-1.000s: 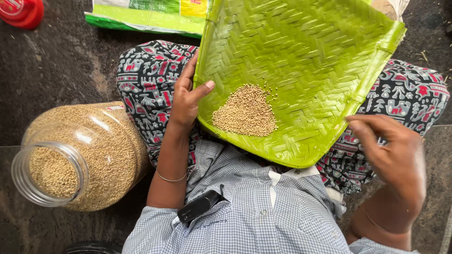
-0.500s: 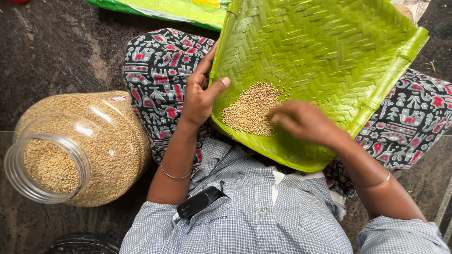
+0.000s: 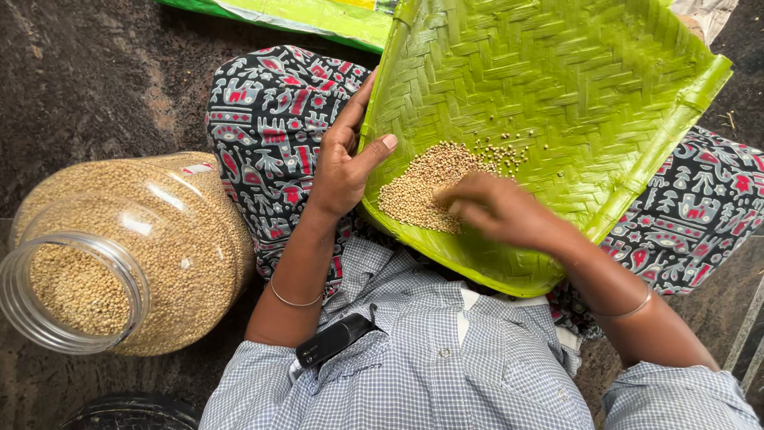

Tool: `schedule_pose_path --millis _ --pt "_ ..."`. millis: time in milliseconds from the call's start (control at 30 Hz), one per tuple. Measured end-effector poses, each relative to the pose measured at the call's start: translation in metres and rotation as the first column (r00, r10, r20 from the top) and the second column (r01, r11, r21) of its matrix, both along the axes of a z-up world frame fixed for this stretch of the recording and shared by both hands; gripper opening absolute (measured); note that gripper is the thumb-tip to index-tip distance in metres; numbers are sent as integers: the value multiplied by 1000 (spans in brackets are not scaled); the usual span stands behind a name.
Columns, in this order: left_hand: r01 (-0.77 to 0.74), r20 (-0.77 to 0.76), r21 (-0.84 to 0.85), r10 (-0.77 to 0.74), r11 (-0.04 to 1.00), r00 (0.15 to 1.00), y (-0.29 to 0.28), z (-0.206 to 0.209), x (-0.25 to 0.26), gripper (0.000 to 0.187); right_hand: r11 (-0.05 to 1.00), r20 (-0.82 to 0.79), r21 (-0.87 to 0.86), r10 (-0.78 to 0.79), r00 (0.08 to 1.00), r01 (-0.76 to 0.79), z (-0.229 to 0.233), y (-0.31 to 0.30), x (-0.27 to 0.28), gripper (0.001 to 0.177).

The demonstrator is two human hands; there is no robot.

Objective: The person sits on the floor and sorts small grains in a green woven tray by hand, picking out debris. They then pour the sorted grains into a large clear plastic jar and seal it with a red lid.

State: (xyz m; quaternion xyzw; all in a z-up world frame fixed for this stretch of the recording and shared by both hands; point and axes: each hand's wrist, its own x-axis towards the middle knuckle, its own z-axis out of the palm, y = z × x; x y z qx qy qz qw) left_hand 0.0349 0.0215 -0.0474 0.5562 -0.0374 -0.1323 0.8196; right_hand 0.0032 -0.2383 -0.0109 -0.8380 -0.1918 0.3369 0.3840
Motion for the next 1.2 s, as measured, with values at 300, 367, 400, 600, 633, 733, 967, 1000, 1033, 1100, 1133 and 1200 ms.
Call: schedule_pose_path --millis 300,367,400,600,633,733,967,1000,1033,1100,1133,1200 --pt "19 6 42 -20 999 1000 0 1 4 73 993 108 -21 -113 988 116 8 -13 4 41" --pt "15 5 39 -15 999 1000 -1 1 4 73 1000 75 18 -6 997 4 5 5 -6 40" --pt "12 5 38 -12 999 1000 -1 1 4 73 1000 57 -9 30 998 -30 3 12 -8 39" --pt "1 -21 17 -1 1000 1000 -2 1 2 74 944 228 -81 -296 928 321 -2 -17 26 44" --pt "-2 -12 23 2 1000 1000 -3 1 2 73 911 224 -95 -374 900 402 0 -22 30 44" --pt "-10 10 41 9 999 1000 -3 2 3 73 927 291 -177 -272 917 331 7 -16 26 48" --pt "-3 -6 9 3 1000 1000 -4 2 3 73 999 182 -14 51 982 -49 3 40 0 47" --pt "-1 -2 8 1 1000 1000 -3 2 3 73 1000 219 3 23 975 -24 -1 39 5 47" --pt "0 -4 14 0 1000 1000 -3 2 3 73 1000 257 21 -4 966 -1 -7 37 12 47" --pt "3 -8 25 -3 1000 1000 -2 2 3 73 989 289 -14 -134 948 144 -13 20 33 52" --pt "6 0 26 -6 1000 1000 -2 2 3 73 969 306 -81 -199 931 234 -11 7 41 50" --pt "12 15 29 -12 1000 1000 -2 2 4 73 915 300 -131 -331 895 382 -4 -20 47 46"
